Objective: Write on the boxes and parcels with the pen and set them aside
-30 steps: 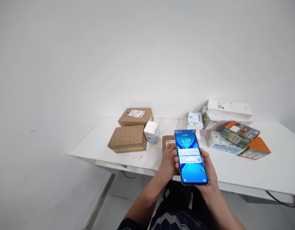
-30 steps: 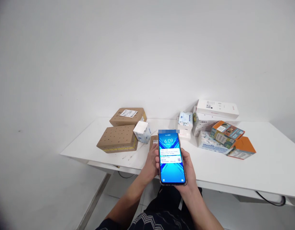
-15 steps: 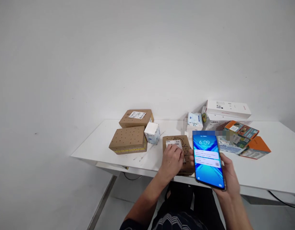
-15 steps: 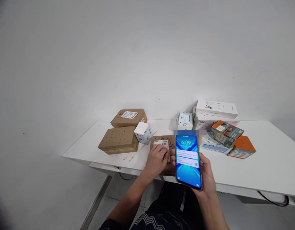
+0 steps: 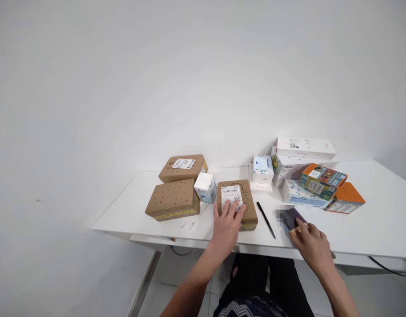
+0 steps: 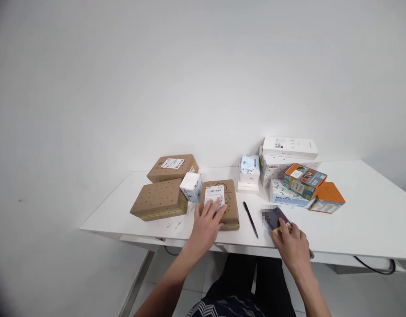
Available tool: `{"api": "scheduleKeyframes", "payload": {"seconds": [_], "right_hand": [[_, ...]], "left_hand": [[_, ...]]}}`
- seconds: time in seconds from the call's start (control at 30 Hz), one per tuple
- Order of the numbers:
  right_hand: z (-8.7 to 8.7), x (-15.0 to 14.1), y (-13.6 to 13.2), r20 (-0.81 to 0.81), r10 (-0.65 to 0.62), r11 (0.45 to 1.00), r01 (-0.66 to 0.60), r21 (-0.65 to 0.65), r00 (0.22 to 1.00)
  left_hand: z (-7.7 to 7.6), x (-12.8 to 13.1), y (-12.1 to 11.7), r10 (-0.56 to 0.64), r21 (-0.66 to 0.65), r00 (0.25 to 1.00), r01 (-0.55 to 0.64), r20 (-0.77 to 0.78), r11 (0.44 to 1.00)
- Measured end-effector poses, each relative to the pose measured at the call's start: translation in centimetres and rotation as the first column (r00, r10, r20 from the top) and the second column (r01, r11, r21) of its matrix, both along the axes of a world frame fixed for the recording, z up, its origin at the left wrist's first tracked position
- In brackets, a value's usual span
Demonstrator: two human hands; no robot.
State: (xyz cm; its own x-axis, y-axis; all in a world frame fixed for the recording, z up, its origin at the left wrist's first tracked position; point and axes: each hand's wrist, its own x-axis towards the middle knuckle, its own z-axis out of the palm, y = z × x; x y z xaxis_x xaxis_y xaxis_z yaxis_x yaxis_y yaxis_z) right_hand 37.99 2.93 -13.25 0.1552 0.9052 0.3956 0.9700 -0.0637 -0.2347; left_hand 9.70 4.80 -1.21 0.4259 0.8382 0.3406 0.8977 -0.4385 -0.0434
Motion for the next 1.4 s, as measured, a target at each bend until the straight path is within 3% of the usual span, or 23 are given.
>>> {"api": "scheduleKeyframes", "payload": {"seconds": [0.13,0.4,0.57,0.73,0.8,0.87,0.97,1.07,1.17,1.27,1.4], "right_hand": [[-0.9,0.4,0.8,0.111,-0.001,1.0,-0.002,0.023,0.994],[-0.5,0.3,1.2,0.03,-0.037,0.998,0.035,0.06,0.999],[1.0,-2.5,1.1,-0.219,0.183,0.972,-0.143,0.189,0.958],[0.5,-4.7,1.8,-0.476,0.246,0.968,-0.185,0.172,0.844],[-0.3,-5.0,2.2,-0.518,0.25,0.964,-0.159,0.214,0.818],[-0.9,-5.0,2.3,-0.526,0.246,0.961,-0.134,0.242,0.814],[-1.5,-4.9,2.3,-0.52,0.252,0.954,-0.119,0.275,0.816],[-1.7,-4.9,2.3,-0.5,0.26,0.945,-0.11,0.309,0.826],[-1.7,-5.0,2.4,-0.477,0.267,0.934,-0.104,0.341,0.837],[-1.8,-5.1,2.5,-0.459,0.265,0.928,-0.094,0.361,0.848],[-1.7,-5.1,2.4,-0.441,0.264,0.922,-0.09,0.376,0.858]], "left_hand": [[-0.5,-0.5,4.9,0.031,0.042,0.999,-0.03,-0.015,0.999],[-0.1,-0.2,13.6,0.134,-0.063,0.991,-0.135,-0.027,0.989],[0.3,-0.4,17.0,0.191,-0.069,0.981,-0.193,-0.034,0.979],[0.8,0.6,17.2,0.283,0.02,0.959,-0.283,-0.025,0.959],[0.6,1.9,16.5,0.252,0.084,0.968,-0.253,0.021,0.964],[0.2,3.7,15.9,0.142,0.091,0.986,-0.15,0.089,0.985],[-0.8,7.4,15.6,0.053,-0.04,0.971,-0.045,0.233,0.998],[-1.9,11.5,16.2,0.159,-0.195,0.926,-0.096,0.342,0.976],[-2.7,14.8,17.2,0.258,-0.263,0.895,-0.167,0.365,0.95],[-2.9,16.3,17.9,0.335,-0.311,0.848,-0.215,0.411,0.926],[-1.8,15.6,18.3,0.366,-0.324,0.8,-0.227,0.476,0.918]]}}
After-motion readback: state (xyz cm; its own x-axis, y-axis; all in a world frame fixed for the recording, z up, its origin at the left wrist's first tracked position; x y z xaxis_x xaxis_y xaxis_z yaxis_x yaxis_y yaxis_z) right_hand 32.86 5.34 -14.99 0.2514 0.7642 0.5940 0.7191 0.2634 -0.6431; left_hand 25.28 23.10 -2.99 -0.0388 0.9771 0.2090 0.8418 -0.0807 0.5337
